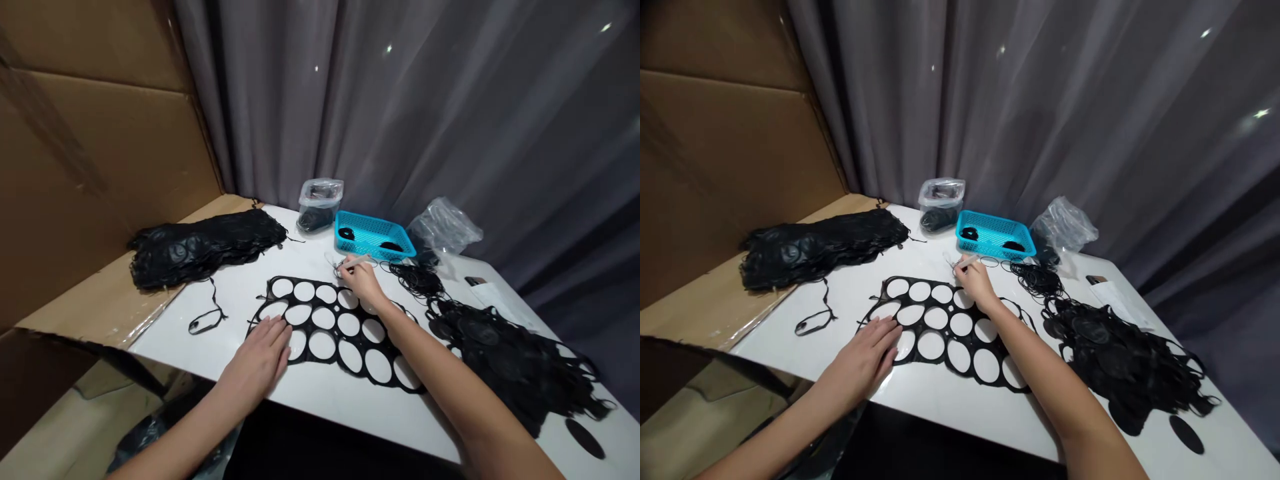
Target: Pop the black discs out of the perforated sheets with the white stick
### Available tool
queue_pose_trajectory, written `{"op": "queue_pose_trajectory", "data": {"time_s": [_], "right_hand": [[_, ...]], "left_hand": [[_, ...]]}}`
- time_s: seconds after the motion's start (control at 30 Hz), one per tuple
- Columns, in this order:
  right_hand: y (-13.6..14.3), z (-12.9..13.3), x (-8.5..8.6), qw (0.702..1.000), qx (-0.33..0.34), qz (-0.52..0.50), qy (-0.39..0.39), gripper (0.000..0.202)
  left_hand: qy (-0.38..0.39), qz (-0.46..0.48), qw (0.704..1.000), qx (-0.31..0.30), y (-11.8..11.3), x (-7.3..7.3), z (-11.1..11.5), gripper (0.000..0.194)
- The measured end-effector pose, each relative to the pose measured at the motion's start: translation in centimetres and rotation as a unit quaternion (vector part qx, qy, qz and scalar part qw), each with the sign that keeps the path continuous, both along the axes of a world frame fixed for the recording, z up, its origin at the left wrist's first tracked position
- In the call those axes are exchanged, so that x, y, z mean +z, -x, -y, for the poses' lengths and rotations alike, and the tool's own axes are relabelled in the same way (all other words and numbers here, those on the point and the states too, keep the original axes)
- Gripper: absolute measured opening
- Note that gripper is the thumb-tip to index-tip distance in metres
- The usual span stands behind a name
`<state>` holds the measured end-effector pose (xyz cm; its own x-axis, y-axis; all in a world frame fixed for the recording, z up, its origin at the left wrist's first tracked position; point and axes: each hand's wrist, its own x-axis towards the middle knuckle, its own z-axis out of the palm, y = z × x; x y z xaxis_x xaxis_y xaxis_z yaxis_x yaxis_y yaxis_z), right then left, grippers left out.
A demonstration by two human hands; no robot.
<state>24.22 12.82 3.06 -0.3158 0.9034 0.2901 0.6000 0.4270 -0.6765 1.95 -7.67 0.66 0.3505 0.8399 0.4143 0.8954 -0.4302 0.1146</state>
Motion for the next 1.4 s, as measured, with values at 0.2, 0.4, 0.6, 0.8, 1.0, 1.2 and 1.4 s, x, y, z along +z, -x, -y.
{"op": "queue_pose_trajectory", "data": {"time_s": [0.2,0.4,0.6,0.8,1.0,1.2,1.4], "right_hand": [[-0.2,7.0,-0.2,0.98,0.145,-0.026,0.134,0.016],[0.1,9.8,-1.0,0.972,0.164,-0.053,0.159,0.02],[0.1,10.0,-1.3,0.977,0.171,-0.047,0.123,0.02],[0.2,10.4,-1.4,0.983,0.181,-0.005,0.045,0.023],[0.2,12.4,-2.0,0.971,0.206,0.093,-0.078,0.014],[-0.7,7.5,-1.0,0.967,0.102,0.168,-0.159,0.014],[-5.6,0.2,1.0,0.991,-0.092,0.053,-0.084,0.016]], "left_hand": [[-0.015,0.025,0.998,-0.053,-2.9,-0.1,-1.3,0.036],[-0.006,0.0,0.998,-0.066,-4.1,-1.3,-1.4,0.037],[0.011,0.017,0.997,-0.07,-3.9,-1.1,-1.4,0.038],[-0.002,0.002,0.998,-0.07,-3.9,-1.2,-1.5,0.038],[0.001,0.0,0.997,-0.071,-4.0,-1.2,-1.5,0.037],[-0.016,-0.005,0.997,-0.072,-4.0,-1.2,-1.4,0.034],[-0.012,0.017,0.997,-0.075,-3.9,-0.1,-1.8,0.029]]}}
